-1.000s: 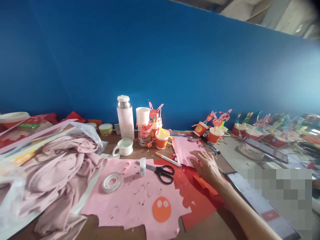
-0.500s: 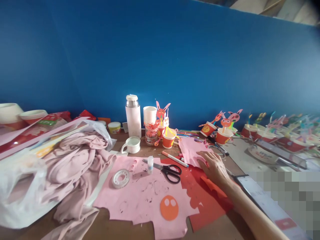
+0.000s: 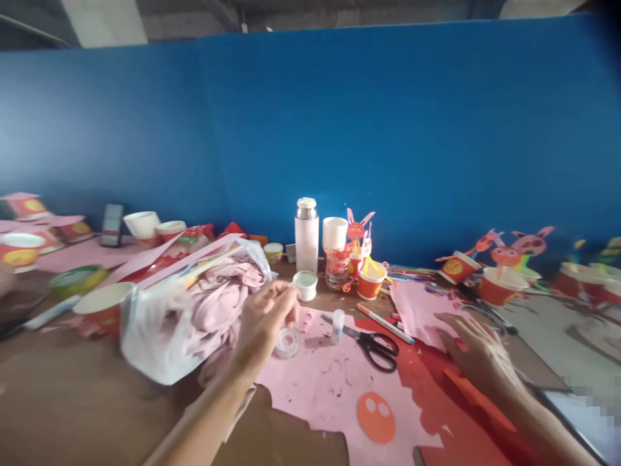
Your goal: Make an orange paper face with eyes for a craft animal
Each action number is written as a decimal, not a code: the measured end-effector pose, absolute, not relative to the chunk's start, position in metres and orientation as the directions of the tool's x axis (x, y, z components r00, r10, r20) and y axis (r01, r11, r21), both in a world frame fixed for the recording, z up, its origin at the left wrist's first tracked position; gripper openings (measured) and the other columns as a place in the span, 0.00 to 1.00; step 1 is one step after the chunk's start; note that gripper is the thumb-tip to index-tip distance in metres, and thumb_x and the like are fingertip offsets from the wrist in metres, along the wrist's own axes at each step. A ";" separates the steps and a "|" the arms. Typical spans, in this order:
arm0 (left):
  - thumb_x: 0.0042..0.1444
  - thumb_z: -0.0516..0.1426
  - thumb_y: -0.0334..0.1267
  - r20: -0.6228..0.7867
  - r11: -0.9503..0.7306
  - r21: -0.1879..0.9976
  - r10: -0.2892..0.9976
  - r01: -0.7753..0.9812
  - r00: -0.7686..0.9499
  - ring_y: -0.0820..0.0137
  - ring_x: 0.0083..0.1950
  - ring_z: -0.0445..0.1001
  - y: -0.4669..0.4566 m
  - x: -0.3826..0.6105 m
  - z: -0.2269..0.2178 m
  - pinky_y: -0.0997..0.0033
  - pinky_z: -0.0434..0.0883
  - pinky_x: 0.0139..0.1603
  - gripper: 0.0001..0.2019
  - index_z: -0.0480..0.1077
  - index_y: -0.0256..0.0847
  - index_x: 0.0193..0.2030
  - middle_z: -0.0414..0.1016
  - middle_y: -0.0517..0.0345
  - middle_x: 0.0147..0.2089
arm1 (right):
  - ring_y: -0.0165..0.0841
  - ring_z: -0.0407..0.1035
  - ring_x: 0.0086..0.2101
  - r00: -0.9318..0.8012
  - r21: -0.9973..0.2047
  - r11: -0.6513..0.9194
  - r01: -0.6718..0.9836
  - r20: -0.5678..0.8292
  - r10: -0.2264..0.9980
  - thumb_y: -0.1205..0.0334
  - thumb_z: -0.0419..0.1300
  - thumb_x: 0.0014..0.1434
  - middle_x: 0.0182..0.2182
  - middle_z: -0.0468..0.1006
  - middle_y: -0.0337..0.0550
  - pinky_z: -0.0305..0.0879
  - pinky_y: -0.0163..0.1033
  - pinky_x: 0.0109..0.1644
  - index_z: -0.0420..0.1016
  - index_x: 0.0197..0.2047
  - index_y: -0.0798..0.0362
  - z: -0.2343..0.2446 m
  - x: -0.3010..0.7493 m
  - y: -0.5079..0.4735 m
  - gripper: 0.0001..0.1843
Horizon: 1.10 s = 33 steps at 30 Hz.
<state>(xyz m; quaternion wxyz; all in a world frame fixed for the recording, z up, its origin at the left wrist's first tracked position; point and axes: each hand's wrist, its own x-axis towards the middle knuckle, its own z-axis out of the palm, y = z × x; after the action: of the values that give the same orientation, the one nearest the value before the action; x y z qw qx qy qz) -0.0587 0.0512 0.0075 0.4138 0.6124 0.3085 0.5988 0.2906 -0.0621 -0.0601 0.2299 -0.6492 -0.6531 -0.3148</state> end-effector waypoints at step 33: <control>0.58 0.45 0.38 0.680 -0.703 0.379 0.653 0.602 0.334 0.70 0.23 0.70 0.094 -0.071 -0.036 0.75 0.59 0.26 0.13 0.68 0.40 0.30 0.74 0.56 0.24 | 0.39 0.72 0.36 -0.120 0.174 -0.016 0.985 0.742 0.659 0.58 0.47 0.62 0.35 0.79 0.46 0.63 0.45 0.43 0.69 0.44 0.52 -0.057 0.280 -0.070 0.14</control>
<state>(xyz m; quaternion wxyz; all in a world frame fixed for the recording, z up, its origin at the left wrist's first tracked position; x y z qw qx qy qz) -0.0709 0.0942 -0.0359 0.0294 0.8163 0.3845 0.4301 0.2804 -0.0701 -0.0566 0.2323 -0.6211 -0.6617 -0.3499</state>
